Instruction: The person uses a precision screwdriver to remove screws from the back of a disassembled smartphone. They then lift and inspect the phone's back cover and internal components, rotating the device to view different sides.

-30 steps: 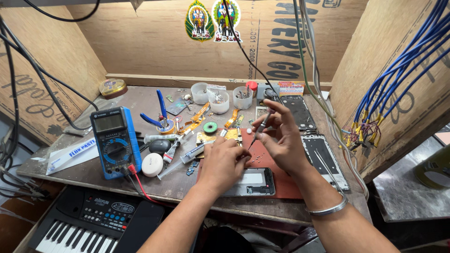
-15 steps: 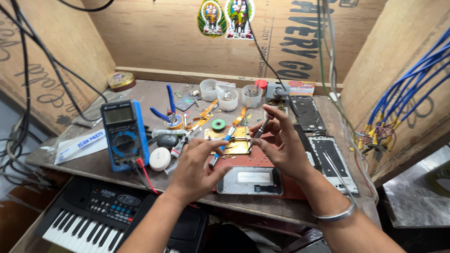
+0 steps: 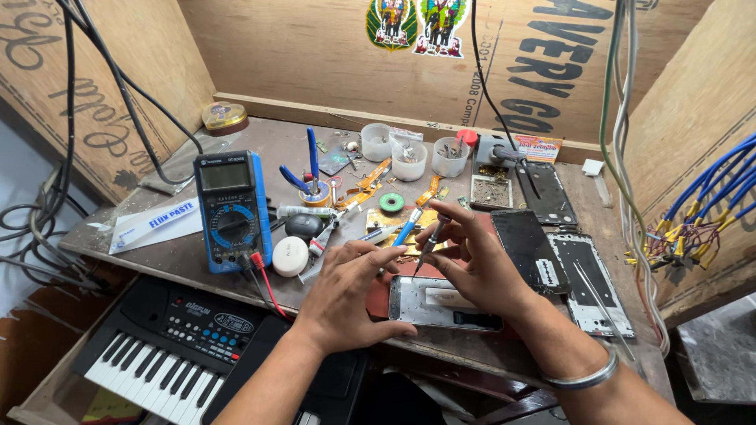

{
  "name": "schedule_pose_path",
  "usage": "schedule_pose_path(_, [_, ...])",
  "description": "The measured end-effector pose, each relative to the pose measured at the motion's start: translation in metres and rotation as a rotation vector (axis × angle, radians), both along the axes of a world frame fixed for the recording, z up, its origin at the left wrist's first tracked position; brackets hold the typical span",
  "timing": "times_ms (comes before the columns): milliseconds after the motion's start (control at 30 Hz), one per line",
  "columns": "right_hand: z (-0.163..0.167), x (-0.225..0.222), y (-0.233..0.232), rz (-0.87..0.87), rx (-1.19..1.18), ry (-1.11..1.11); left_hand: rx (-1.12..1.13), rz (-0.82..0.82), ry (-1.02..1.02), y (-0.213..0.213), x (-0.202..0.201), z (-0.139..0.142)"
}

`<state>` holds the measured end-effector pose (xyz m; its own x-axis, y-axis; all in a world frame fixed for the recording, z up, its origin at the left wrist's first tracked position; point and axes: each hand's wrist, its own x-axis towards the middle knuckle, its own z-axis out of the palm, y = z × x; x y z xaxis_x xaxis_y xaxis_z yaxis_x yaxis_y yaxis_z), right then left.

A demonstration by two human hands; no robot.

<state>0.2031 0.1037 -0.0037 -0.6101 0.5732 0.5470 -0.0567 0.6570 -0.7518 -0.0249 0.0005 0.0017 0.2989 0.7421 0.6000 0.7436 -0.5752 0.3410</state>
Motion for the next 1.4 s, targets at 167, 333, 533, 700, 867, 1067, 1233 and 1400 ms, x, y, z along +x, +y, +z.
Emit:
schedule_pose_path(167, [-0.001, 0.002, 0.001, -0.015, 0.011, 0.028, -0.025, -0.008, -0.019, 0.000, 0.001, 0.002])
schedule_pose_path(333, [0.000, 0.001, 0.001, -0.017, 0.000, 0.013, -0.008, -0.012, -0.031, -0.001, 0.001, 0.002])
schedule_pose_path(533, [0.007, -0.002, -0.006, -0.008, 0.086, -0.019, -0.029, -0.011, -0.028, 0.000, 0.000, 0.001])
schedule_pose_path(700, [0.009, -0.020, -0.007, -0.200, 0.358, -0.073, -0.068, -0.007, -0.042, 0.004, 0.002, -0.003])
schedule_pose_path(867, [0.012, -0.011, -0.006, -0.138, -0.020, -0.129, -0.044, -0.004, -0.043, 0.006, 0.001, -0.005])
schedule_pose_path(1067, [0.020, -0.012, -0.007, 0.052, 0.205, 0.010, -0.003, -0.038, -0.072, 0.006, 0.001, -0.006])
schedule_pose_path(1233, [0.031, -0.016, 0.005, -0.152, 0.152, -0.137, -0.047, -0.020, -0.058, 0.006, 0.000, -0.006])
schedule_pose_path(1400, [0.024, -0.012, 0.003, 0.135, -0.135, 0.104, -0.017, -0.029, -0.057, 0.005, -0.001, -0.005])
